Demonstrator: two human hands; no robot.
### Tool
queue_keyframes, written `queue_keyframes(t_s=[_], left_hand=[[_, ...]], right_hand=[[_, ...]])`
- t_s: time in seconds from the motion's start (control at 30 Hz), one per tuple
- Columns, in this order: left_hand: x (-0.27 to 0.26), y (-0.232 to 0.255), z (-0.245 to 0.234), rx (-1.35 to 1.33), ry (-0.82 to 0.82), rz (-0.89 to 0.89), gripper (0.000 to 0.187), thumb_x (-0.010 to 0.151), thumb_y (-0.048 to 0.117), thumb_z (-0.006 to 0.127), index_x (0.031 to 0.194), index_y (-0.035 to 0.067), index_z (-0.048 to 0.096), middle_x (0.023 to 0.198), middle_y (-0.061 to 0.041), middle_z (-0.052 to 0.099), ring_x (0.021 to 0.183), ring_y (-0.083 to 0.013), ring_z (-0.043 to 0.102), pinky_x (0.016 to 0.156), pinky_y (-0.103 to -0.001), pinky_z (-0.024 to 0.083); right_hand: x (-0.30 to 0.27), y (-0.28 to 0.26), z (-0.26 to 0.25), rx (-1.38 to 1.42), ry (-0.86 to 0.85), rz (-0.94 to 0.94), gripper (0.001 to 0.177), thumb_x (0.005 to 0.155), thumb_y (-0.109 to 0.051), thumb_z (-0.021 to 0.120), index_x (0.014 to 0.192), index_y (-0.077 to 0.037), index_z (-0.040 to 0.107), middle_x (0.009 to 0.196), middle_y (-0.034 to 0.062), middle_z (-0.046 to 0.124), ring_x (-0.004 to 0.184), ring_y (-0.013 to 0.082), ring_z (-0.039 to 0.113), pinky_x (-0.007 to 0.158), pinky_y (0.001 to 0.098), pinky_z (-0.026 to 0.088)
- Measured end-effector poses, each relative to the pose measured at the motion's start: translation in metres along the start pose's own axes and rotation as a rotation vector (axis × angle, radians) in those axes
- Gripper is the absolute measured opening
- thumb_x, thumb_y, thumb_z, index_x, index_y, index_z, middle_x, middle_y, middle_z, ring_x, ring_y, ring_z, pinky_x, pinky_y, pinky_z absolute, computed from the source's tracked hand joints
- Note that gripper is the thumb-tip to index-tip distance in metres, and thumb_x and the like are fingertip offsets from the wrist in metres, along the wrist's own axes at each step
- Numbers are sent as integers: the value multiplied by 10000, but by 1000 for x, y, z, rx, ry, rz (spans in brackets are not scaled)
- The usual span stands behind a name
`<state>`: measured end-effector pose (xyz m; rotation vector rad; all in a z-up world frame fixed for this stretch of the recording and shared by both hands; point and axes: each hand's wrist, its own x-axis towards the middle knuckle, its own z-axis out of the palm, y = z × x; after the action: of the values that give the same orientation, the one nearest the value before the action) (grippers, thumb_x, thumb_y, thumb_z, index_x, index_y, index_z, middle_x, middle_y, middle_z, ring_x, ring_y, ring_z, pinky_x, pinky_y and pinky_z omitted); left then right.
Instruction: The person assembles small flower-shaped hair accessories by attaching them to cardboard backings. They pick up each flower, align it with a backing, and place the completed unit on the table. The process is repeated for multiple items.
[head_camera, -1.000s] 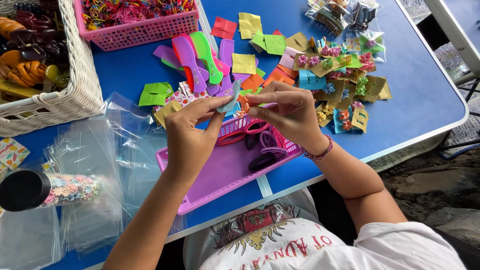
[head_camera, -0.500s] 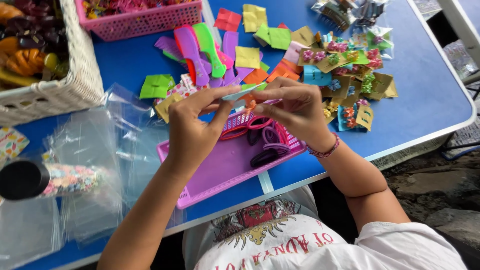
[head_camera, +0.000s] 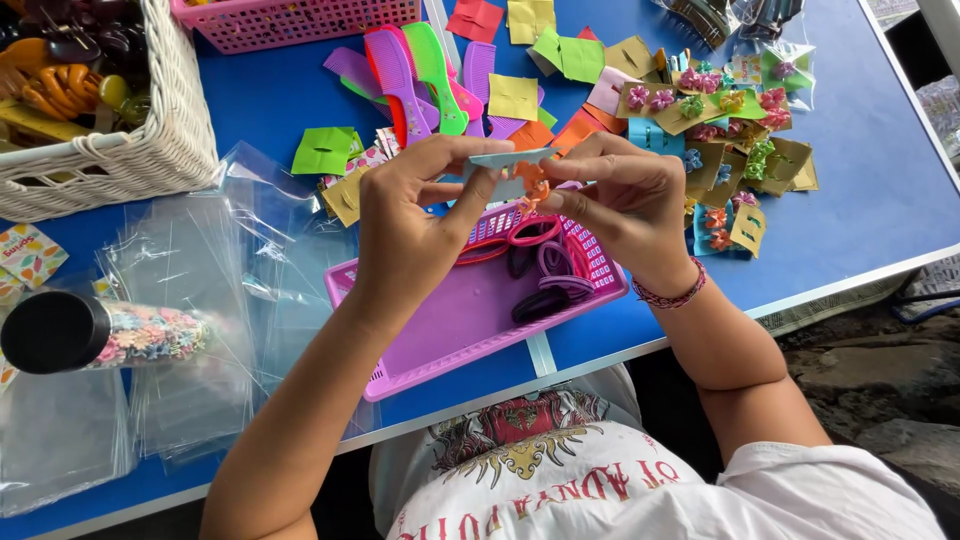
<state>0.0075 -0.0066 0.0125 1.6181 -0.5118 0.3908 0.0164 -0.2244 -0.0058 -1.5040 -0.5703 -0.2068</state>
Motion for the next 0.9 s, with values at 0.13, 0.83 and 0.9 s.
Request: queue_keyframes(t_s=[0.13,0.83,0.9], left_hand=[[-1,1,2,-38,1,-16,136,986,153,748,1074,53,773,925,-127,771,935,-262,783,756,-364,672],[2,-5,-1,-55,-54,-17,161,975,127,778,1114,46,788,976,-160,765,958,-307,776,769,-399,667],[1,-3,0,-46,-51,-20,155,983,95,754,1130,55,786,969,-159,769,961,-307,773,767,-412,664]], right_hand=[[1,-3,7,-1,30,-27,288,877,132,773,1150,98,688,871,200,624,852,232,701,730,388,691],[1,0,11,4,89,-21,270,852,152,789,1105,125,698,816,219,619,815,236,699,699,394,686],[1,-1,14,40,51,71,263,855,132,784,1105,111,706,830,217,646,798,198,693,694,386,697]])
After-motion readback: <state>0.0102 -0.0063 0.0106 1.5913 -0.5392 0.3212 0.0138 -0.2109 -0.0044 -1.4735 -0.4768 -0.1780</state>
